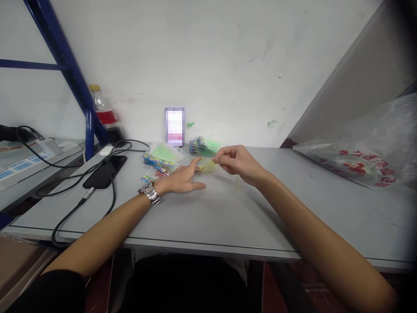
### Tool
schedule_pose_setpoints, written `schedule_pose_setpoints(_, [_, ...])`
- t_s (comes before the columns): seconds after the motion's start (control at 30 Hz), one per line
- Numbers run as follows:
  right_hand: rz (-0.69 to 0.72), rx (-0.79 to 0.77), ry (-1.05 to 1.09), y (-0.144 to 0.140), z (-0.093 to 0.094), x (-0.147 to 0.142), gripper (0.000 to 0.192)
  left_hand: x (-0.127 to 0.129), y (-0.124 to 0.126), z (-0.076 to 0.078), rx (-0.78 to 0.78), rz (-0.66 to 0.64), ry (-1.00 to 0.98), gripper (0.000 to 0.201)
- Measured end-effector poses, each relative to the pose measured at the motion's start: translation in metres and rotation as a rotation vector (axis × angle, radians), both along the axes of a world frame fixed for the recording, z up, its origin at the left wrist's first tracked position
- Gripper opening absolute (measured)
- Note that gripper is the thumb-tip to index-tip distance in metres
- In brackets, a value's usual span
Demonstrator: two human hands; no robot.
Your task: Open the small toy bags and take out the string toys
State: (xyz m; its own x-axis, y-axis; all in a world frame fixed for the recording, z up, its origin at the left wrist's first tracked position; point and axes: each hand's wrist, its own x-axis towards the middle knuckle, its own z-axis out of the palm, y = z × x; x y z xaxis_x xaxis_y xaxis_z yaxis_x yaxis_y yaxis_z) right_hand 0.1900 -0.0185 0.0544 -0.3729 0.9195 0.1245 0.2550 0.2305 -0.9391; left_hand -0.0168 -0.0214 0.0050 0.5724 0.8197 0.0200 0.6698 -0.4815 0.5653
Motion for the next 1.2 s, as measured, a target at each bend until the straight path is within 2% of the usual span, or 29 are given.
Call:
schedule_pose_setpoints(0.17, [-0.083, 0.013, 0.076, 0.000, 0.003, 0.002, 0.018, -0.002, 0.002, -0.001, -0.096, 0.028, -0.076, 0.075])
schedule_pose_setpoints(0.33, [-0.152, 0.025, 0.136, 0.001, 0.007, 0.005, 0.021, -0.002, 0.006, -0.007, 0.005, 0.126, -0.128, 0.067])
schedule_pose_setpoints(0.53, [-0.186, 0.029, 0.197, 0.000, 0.011, 0.008, 0.020, 0.002, 0.009, -0.009, 0.050, 0.134, -0.143, 0.059])
schedule_pose_setpoints(0.7, [-0.273, 0.052, 0.169, 0.002, 0.011, 0.010, 0.018, 0.003, 0.005, -0.008, 0.045, 0.059, -0.147, 0.068])
schedule_pose_setpoints(0.87, [-0.373, 0.079, -0.106, 0.007, 0.006, 0.009, 0.019, 0.006, 0.000, -0.006, 0.092, 0.058, -0.079, 0.079])
schedule_pose_setpoints(1.03, [-0.320, 0.068, -0.343, 0.007, -0.001, 0.002, 0.018, 0.007, 0.000, -0.007, 0.121, 0.040, -0.063, 0.084])
schedule_pose_setpoints(1.2, [-0.130, 0.072, -0.285, 0.002, -0.011, -0.012, 0.020, 0.005, 0.001, -0.010, 0.122, 0.013, -0.035, 0.089])
